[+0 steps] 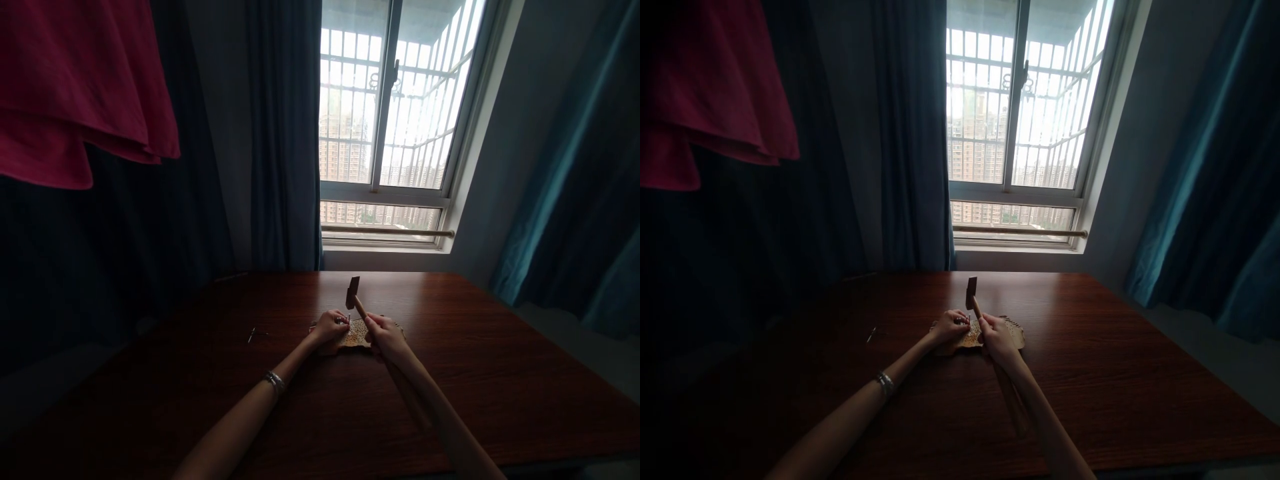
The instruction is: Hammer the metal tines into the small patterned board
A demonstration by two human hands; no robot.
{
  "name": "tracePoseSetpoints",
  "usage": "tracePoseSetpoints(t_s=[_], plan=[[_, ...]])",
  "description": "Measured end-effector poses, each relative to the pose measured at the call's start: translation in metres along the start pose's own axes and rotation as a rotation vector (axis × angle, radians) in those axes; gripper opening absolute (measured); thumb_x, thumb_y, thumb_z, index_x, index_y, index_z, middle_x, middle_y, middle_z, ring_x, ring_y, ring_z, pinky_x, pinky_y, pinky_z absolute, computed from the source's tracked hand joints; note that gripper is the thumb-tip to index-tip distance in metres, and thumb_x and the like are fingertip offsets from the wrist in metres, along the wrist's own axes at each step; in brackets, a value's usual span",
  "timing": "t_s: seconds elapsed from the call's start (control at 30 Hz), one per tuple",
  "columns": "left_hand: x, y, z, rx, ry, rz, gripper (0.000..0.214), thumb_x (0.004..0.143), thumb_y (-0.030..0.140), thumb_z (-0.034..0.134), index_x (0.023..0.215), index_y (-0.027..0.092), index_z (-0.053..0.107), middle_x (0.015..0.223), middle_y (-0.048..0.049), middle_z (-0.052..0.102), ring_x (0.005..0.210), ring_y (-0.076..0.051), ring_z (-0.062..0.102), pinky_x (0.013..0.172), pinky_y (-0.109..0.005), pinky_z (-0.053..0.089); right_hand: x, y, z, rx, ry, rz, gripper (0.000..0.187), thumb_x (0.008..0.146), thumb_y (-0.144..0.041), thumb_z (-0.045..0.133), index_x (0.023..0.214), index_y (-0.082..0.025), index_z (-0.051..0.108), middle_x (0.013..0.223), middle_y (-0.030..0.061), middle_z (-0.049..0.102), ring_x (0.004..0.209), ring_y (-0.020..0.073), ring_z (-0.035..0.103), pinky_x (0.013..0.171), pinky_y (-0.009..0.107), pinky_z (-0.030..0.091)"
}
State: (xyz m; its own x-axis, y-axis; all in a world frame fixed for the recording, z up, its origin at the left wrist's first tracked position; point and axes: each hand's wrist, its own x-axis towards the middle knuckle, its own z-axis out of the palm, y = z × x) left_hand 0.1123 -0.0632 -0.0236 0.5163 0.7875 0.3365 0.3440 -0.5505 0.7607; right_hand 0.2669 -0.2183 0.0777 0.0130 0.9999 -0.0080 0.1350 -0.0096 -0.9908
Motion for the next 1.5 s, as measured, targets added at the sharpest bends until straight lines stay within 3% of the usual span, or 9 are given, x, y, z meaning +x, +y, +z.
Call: tracePoseSetpoints(t_s=[0.27, 0.47, 0.63, 0.87, 1.5], plan=[[-0.001, 0.001, -0.001, 0.012, -0.002, 0.012, 0.022, 0.067, 0.037, 0.067, 0.074, 0.017, 0.074, 0.088, -0.0047, 0.069, 0.08, -0.018, 0.063, 0.074, -0.025, 0.047, 0.001, 0.0, -0.004, 0.055, 0.001, -0.032, 0.04, 0.077, -0.053, 0.048, 0.096, -0.019, 0.053, 0.053, -0.0086, 0.043, 0.029, 0.0046, 0.033, 0.026, 0.017, 0.027], [-0.001, 0.004, -0.002, -0.015, -0.011, 0.001, 0.021, 0.067, 0.035, 0.066, 0.074, 0.017, 0.074, 0.087, -0.0047, 0.069, 0.08, -0.018, 0.063, 0.073, -0.025, 0.048, 0.003, 0.01, -0.001, -0.053, 0.0, 0.001, 0.039, 0.078, -0.052, 0.046, 0.093, -0.018, 0.056, 0.052, -0.007, 0.045, 0.029, 0.0058, 0.036, 0.026, 0.017, 0.027], [-0.001, 0.003, 0.0, -0.005, -0.009, -0.017, 0.02, 0.066, 0.034, 0.066, 0.073, 0.016, 0.074, 0.087, -0.0046, 0.069, 0.081, -0.018, 0.063, 0.073, -0.024, 0.048, 0.004, 0.003, -0.002, -0.004, -0.017, -0.06, 0.038, 0.08, -0.049, 0.045, 0.099, -0.018, 0.054, 0.054, -0.0078, 0.044, 0.029, 0.0057, 0.036, 0.025, 0.017, 0.027], [-0.001, 0.002, 0.0, -0.012, 0.0, -0.007, 0.021, 0.067, 0.035, 0.067, 0.071, 0.016, 0.074, 0.087, -0.0049, 0.069, 0.078, -0.017, 0.063, 0.072, -0.024, 0.048, 0.005, 0.014, 0.003, -0.04, -0.003, -0.046, 0.035, 0.079, -0.05, 0.044, 0.087, -0.017, 0.052, 0.049, -0.0083, 0.042, 0.027, 0.0062, 0.035, 0.023, 0.018, 0.028], [0.001, -0.005, 0.002, -0.004, 0.0, 0.045, 0.02, 0.069, 0.033, 0.067, 0.074, 0.016, 0.074, 0.085, -0.0044, 0.068, 0.078, -0.017, 0.063, 0.072, -0.023, 0.047, 0.004, 0.009, -0.001, -0.001, 0.008, -0.065, 0.04, 0.079, -0.051, 0.045, 0.099, -0.018, 0.054, 0.054, -0.008, 0.044, 0.029, 0.0046, 0.034, 0.025, 0.017, 0.027]])
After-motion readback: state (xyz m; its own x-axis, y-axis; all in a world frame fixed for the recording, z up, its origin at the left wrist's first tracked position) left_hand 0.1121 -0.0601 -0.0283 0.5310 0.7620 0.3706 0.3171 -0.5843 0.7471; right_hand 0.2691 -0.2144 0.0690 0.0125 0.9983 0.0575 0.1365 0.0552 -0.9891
